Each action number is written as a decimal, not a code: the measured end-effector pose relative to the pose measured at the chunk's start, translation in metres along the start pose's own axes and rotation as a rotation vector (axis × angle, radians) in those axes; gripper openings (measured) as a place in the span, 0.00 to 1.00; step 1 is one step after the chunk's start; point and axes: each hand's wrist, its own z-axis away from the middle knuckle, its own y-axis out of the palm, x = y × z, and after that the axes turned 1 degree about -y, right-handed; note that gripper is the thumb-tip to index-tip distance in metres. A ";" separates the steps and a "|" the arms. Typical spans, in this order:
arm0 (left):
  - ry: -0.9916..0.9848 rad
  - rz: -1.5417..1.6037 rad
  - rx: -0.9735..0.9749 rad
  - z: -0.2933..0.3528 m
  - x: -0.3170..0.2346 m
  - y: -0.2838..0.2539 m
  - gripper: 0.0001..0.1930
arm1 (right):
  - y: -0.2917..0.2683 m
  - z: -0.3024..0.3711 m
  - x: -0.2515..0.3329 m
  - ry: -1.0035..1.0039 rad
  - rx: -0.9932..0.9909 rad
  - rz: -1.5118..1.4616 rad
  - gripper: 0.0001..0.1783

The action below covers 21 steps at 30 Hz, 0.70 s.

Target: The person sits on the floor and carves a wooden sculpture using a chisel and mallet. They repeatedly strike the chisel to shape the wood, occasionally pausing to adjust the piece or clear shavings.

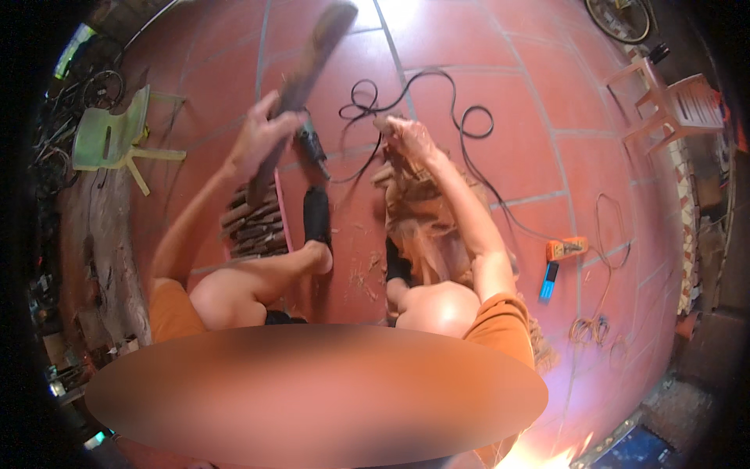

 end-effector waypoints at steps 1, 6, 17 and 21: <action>0.027 -0.019 -0.005 -0.005 -0.013 -0.005 0.16 | 0.001 -0.001 -0.003 -0.002 0.009 0.030 0.14; 0.094 -0.081 0.052 -0.043 -0.072 -0.015 0.16 | 0.006 -0.010 -0.024 0.096 0.082 -0.053 0.15; 0.086 0.295 -0.410 0.046 0.048 0.122 0.12 | -0.004 -0.023 -0.017 0.073 0.142 -0.078 0.15; -0.092 0.415 -0.412 0.060 0.090 0.143 0.14 | -0.004 -0.021 -0.019 0.158 0.228 -0.148 0.17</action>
